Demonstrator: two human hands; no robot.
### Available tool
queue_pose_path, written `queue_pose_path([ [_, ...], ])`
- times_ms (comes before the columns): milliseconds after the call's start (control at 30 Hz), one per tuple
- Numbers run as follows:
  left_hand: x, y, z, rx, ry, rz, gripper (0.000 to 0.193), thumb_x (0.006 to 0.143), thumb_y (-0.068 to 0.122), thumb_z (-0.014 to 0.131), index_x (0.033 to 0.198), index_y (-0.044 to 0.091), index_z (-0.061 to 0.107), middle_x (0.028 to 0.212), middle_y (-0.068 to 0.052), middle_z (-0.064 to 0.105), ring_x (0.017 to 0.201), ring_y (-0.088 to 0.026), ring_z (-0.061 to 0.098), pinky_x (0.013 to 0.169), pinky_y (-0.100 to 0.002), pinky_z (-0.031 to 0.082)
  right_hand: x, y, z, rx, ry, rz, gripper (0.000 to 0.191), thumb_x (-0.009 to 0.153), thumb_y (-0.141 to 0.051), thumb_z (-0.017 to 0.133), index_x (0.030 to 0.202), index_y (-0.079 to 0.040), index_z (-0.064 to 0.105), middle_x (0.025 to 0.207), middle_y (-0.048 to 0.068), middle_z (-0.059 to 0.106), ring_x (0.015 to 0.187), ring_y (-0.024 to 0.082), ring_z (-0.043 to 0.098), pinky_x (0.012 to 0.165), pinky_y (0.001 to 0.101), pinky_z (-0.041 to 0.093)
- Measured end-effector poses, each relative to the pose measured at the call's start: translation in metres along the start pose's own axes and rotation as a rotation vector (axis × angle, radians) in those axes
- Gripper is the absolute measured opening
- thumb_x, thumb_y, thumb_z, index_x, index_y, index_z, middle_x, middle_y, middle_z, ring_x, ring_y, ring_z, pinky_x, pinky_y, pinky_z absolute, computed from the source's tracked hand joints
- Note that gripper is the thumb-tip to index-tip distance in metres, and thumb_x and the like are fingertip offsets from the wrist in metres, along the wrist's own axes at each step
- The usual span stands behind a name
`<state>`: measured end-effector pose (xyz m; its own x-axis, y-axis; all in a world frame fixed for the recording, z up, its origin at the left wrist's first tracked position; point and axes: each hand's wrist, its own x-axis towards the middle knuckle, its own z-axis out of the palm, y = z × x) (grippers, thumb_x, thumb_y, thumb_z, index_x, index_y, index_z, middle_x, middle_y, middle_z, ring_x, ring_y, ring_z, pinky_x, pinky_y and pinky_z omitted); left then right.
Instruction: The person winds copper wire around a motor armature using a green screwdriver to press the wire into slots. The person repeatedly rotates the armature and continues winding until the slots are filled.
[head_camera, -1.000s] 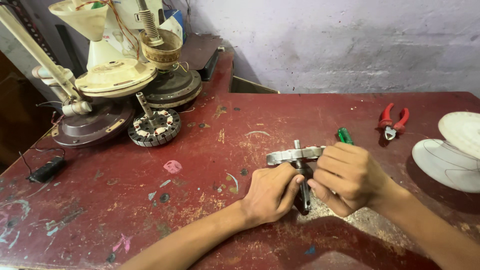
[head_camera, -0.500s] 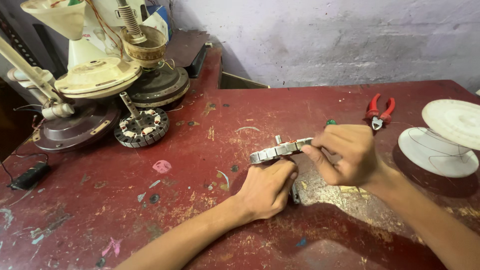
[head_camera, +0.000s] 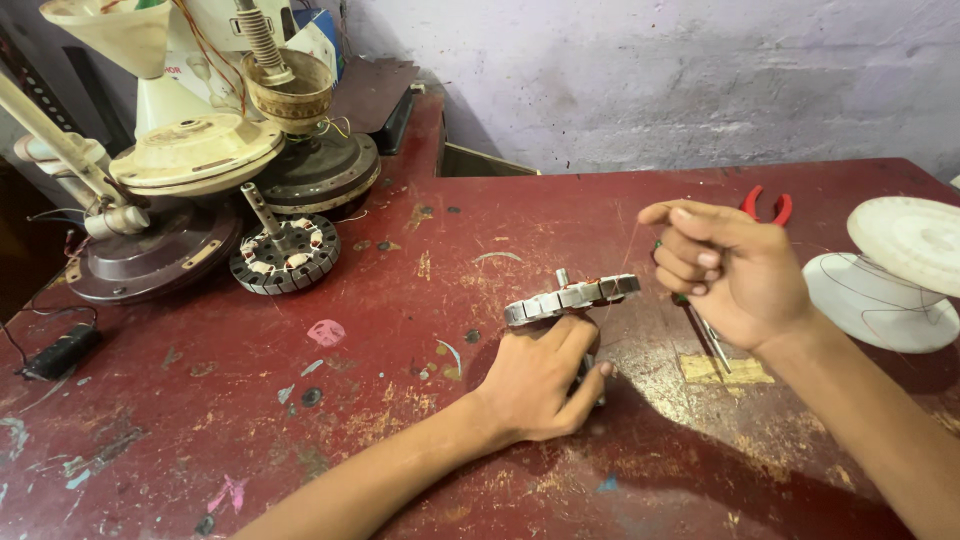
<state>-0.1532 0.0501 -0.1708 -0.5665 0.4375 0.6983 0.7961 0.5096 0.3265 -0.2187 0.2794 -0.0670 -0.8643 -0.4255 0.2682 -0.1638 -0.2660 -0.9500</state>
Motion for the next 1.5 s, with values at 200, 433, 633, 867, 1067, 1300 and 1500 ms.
queue_pose_path([
  [200,-0.004,-0.004,0.007,-0.066,0.043,0.030,0.052,0.101,0.033,0.059,0.132,-0.005,0.045,0.089,-0.014,0.063,0.068,-0.032,0.066,0.060,-0.043,0.049,-0.006,0.000,0.020,-0.174,0.096,-0.034,0.032,0.104,-0.018,0.046,0.117,0.003,0.066,0.062,-0.008,0.034,0.052,0.005,0.030,0.047,0.0235,0.026],
  [433,-0.007,-0.006,0.007,0.016,0.026,0.088,0.052,0.100,0.034,0.059,0.135,-0.002,0.046,0.108,-0.018,0.062,0.079,-0.029,0.066,0.064,-0.040,0.049,-0.001,0.012,0.021,-0.384,0.252,-0.145,0.025,0.107,-0.020,0.054,0.104,0.001,0.068,0.062,-0.007,0.040,0.051,0.003,0.033,0.046,0.0209,0.028],
  [633,-0.008,-0.002,-0.001,0.004,0.114,0.207,0.072,0.093,0.039,0.063,0.145,-0.005,0.041,0.123,-0.022,0.059,0.094,-0.030,0.065,0.069,-0.038,0.051,-0.004,0.021,0.019,-0.358,0.273,-0.193,0.030,0.104,-0.017,0.056,0.078,-0.002,0.061,0.058,-0.003,0.051,0.042,0.005,0.042,0.036,0.0236,0.031],
  [867,-0.007,0.000,-0.006,-0.012,0.095,0.198,0.083,0.094,0.038,0.063,0.157,-0.007,0.034,0.123,-0.020,0.060,0.096,-0.029,0.066,0.075,-0.038,0.051,-0.005,0.023,0.016,-0.564,0.370,-0.421,0.037,0.102,-0.008,0.061,0.065,-0.006,0.058,0.059,-0.007,0.047,0.051,0.001,0.036,0.045,0.0224,0.024],
  [1067,-0.004,0.003,-0.008,0.071,0.032,0.196,0.082,0.094,0.040,0.061,0.157,-0.006,0.035,0.117,-0.017,0.060,0.089,-0.027,0.065,0.071,-0.036,0.051,-0.007,0.018,0.017,-0.708,0.424,-0.471,0.034,0.101,-0.006,0.060,0.068,-0.005,0.062,0.058,-0.008,0.047,0.053,0.000,0.036,0.047,0.0238,0.024],
  [1300,-0.002,0.001,-0.006,0.038,0.001,0.185,0.079,0.097,0.039,0.058,0.158,-0.005,0.034,0.113,-0.016,0.058,0.085,-0.027,0.064,0.067,-0.036,0.051,-0.008,0.019,0.019,-0.708,0.438,-0.500,0.033,0.102,-0.006,0.062,0.069,-0.004,0.062,0.060,-0.008,0.048,0.055,-0.001,0.037,0.048,0.0238,0.024],
  [1500,-0.001,0.000,-0.006,-0.027,-0.041,0.132,0.071,0.099,0.036,0.055,0.157,-0.001,0.034,0.111,-0.016,0.058,0.071,-0.026,0.063,0.056,-0.037,0.048,-0.009,0.017,0.017,-0.811,0.472,-0.570,0.033,0.098,-0.004,0.061,0.065,-0.003,0.063,0.053,-0.007,0.049,0.049,0.001,0.038,0.047,0.0239,0.026],
])
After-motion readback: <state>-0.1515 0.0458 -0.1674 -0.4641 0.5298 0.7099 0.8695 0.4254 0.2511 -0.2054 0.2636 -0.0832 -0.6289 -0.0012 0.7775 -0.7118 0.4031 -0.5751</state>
